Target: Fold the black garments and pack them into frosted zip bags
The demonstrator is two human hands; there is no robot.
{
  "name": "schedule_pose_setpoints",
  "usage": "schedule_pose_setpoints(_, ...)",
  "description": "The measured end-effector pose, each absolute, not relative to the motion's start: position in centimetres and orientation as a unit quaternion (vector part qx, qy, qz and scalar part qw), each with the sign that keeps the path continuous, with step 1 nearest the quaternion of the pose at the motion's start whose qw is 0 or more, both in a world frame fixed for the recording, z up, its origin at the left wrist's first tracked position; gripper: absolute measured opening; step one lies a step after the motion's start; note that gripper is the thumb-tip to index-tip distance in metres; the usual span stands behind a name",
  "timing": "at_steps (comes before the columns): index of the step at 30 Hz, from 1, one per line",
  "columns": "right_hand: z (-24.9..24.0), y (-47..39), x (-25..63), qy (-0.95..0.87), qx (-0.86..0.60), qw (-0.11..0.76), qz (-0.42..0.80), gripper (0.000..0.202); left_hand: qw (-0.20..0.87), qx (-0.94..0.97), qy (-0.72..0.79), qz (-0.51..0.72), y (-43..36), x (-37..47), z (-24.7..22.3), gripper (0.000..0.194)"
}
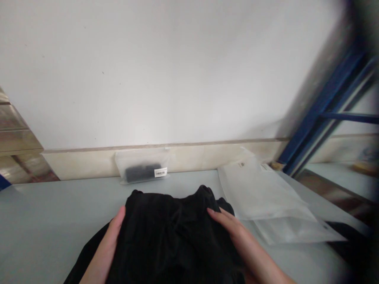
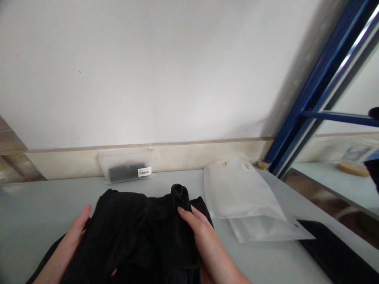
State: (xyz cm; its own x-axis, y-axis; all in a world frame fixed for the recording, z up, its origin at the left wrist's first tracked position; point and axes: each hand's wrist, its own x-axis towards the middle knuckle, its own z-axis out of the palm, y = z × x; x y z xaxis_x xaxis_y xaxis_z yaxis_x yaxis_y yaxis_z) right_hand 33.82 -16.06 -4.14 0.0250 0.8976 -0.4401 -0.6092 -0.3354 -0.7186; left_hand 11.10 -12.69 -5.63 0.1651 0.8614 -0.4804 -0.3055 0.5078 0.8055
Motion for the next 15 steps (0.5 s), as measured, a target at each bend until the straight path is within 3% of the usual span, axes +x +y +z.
schedule_pose_setpoints(3,-4.2,-15.9,34.5,-0.125,-0.521,0.564,0.628,0.047,0.743,0.257,0.471,0.400,-12.5,12.8,-4.0,0.050)
schedule_pose_setpoints(10,-3.3,-16.0,35.1,-0.136,-0.548,0.576,0.591,0.048,0.747,0.246,0.472,0.399,-12.7,13.0,-4.2,0.064)
schedule_pose_setpoints(15,-3.8,-15.8,35.0,-0.119,-0.588,0.571,0.561,0.054,0.734,0.267,0.478,0.401,-13.0,13.2,-3.9,0.055)
